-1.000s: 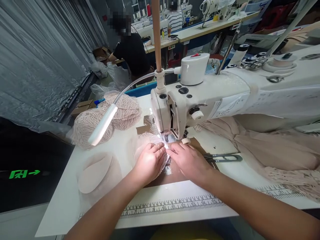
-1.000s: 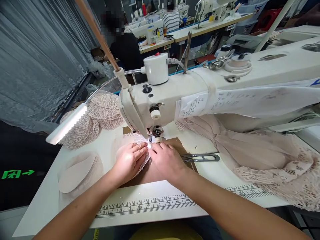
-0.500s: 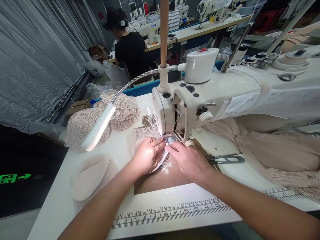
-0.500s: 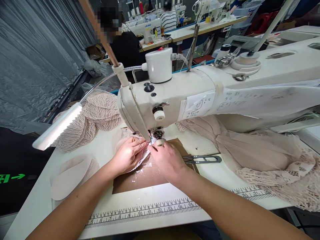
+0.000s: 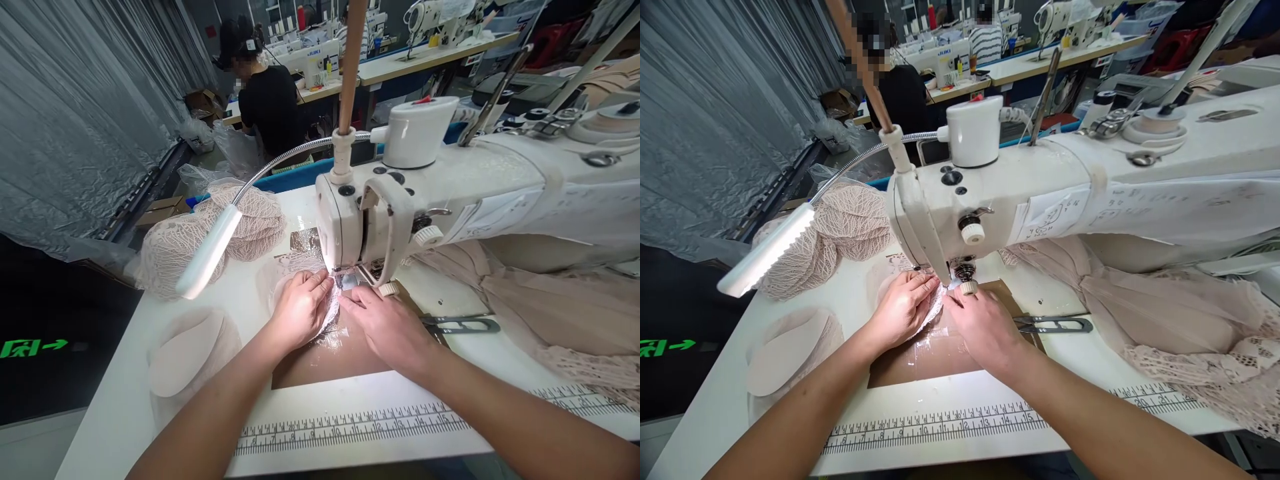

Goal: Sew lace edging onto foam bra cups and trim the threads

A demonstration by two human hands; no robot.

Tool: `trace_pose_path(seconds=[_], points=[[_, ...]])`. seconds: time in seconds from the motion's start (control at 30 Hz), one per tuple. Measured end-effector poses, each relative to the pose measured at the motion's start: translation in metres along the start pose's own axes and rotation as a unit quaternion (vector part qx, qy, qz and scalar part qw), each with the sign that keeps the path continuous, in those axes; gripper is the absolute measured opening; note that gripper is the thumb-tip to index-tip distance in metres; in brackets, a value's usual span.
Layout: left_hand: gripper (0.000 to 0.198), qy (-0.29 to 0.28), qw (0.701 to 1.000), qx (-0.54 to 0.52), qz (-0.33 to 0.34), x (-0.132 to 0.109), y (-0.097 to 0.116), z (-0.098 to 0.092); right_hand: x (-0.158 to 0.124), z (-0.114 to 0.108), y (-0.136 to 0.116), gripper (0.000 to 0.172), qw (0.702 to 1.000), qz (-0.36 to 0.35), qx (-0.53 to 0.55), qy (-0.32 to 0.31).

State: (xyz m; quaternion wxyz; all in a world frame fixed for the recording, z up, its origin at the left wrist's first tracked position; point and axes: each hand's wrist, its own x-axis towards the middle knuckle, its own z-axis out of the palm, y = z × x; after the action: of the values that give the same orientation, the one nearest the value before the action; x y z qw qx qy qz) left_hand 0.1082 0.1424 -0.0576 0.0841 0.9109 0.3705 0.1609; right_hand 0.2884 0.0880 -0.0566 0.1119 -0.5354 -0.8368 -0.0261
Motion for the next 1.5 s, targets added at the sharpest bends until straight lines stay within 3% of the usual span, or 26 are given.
trace_pose_path(seconds=[0.3, 0.5, 0.57, 0.67, 0.73, 0.8, 0.87, 0.93, 1.0, 1.07, 1.2, 1.5], points=[[0.039, -0.007, 0.992, 0.08, -0.103, -0.007, 0.005, -0.001, -0.004, 0.009, 0.004, 0.04, 1.0, -0.011, 0.013, 0.018], [0.044, -0.027, 0.986, 0.023, -0.16, -0.011, -0.005, -0.011, -0.006, 0.011, 0.006, 0.041, 0.992, -0.016, 0.104, 0.068], [0.046, -0.069, 0.99, -0.027, -0.122, -0.019, -0.004, -0.02, -0.007, 0.01, 0.007, 0.04, 0.987, -0.019, 0.139, 0.081], [0.045, -0.163, 0.98, -0.113, 0.021, -0.037, 0.01, -0.034, -0.008, 0.004, 0.008, 0.036, 0.982, -0.017, 0.172, 0.081], [0.042, -0.17, 0.969, -0.162, 0.083, -0.049, 0.024, -0.042, -0.008, -0.001, 0.009, 0.033, 0.979, -0.015, 0.188, 0.075], [0.039, -0.117, 0.972, -0.191, 0.075, -0.057, 0.037, -0.047, -0.008, -0.005, 0.008, 0.031, 0.976, -0.017, 0.205, 0.067], [0.035, -0.047, 0.981, -0.188, 0.013, -0.06, 0.043, -0.046, -0.008, -0.007, 0.009, 0.029, 0.974, -0.016, 0.218, 0.062], [0.031, -0.018, 0.987, -0.152, -0.044, -0.057, 0.043, -0.04, -0.008, -0.007, 0.009, 0.029, 0.972, -0.011, 0.226, 0.063], [0.031, -0.035, 0.994, -0.098, -0.038, -0.05, 0.041, -0.032, -0.009, -0.006, 0.01, 0.028, 0.971, -0.01, 0.227, 0.069], [0.033, -0.066, 0.996, -0.057, 0.008, -0.042, 0.039, -0.024, -0.009, -0.004, 0.012, 0.03, 0.975, -0.021, 0.214, 0.065], [0.035, -0.076, 0.994, -0.048, 0.057, -0.031, 0.039, -0.019, -0.008, -0.002, 0.012, 0.033, 0.992, -0.04, 0.115, 0.018], [0.045, -0.082, 0.997, 0.008, 0.008, -0.021, 0.027, -0.021, -0.008, 0.0, 0.004, 0.029, 1.0, -0.013, -0.013, 0.004]])
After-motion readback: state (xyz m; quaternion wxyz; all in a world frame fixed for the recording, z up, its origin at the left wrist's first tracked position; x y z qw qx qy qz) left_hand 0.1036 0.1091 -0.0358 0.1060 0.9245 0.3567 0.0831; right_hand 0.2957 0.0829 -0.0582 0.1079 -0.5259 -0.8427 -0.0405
